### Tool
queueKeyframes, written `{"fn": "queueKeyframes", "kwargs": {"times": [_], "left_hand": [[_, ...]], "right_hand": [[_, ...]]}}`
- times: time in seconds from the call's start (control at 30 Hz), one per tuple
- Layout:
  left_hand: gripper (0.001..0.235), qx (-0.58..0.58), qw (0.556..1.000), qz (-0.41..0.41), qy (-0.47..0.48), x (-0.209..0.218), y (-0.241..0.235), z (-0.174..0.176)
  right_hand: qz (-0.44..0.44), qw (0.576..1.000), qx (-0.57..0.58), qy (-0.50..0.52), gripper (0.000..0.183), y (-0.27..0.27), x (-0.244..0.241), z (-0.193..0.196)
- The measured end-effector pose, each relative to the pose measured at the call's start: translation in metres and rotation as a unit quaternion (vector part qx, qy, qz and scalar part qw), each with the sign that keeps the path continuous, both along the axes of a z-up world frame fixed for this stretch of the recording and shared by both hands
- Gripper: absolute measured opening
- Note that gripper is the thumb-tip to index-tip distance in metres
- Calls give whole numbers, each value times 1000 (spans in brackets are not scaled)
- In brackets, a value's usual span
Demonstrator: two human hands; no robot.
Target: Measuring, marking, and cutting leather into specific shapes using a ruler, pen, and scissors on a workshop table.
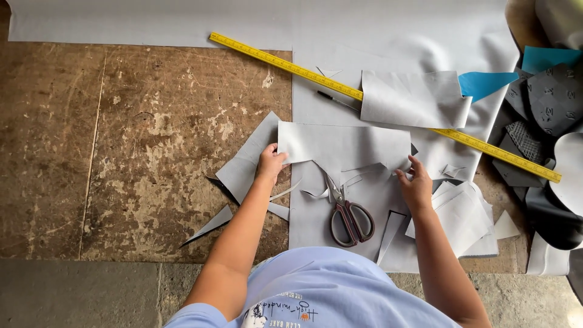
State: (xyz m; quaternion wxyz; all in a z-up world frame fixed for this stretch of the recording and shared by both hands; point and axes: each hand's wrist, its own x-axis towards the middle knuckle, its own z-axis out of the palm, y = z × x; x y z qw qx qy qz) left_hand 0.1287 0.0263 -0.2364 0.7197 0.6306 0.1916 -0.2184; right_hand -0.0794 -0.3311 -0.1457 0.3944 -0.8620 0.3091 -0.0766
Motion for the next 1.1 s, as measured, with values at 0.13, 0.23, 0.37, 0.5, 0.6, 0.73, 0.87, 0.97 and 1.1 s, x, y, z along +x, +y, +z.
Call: {"fn": "queueKeyframes", "kwargs": {"times": [0.13,0.23,0.37,0.5,0.6,0.73,0.87,0.97,1.1], "left_hand": [[44,95,995,-37,-14,-6,6,1],[29,212,972,-91,-32,-5,9,7],[61,341,926,-161,-38,13,3,8],[56,414,892,-169,-69,24,-25,52],[25,332,862,-253,-287,2,-51,153],[8,201,781,-244,-539,-30,-47,236],[15,107,833,-146,-523,-24,-19,272],[14,224,820,-40,-526,6,4,268],[19,329,801,11,-501,23,32,264]], "right_hand": [[-8,1000,-21,-19,55,-6,1,-9],[-11,998,-57,-26,50,-11,7,-14],[9,981,-194,-28,48,2,32,18],[111,974,-172,-100,49,25,70,25],[207,953,-166,-148,71,43,99,70],[334,916,-162,-155,76,47,105,126],[471,869,-35,-145,15,44,99,135],[481,870,83,-65,17,56,81,110],[516,840,117,-124,29,117,57,183]]}}
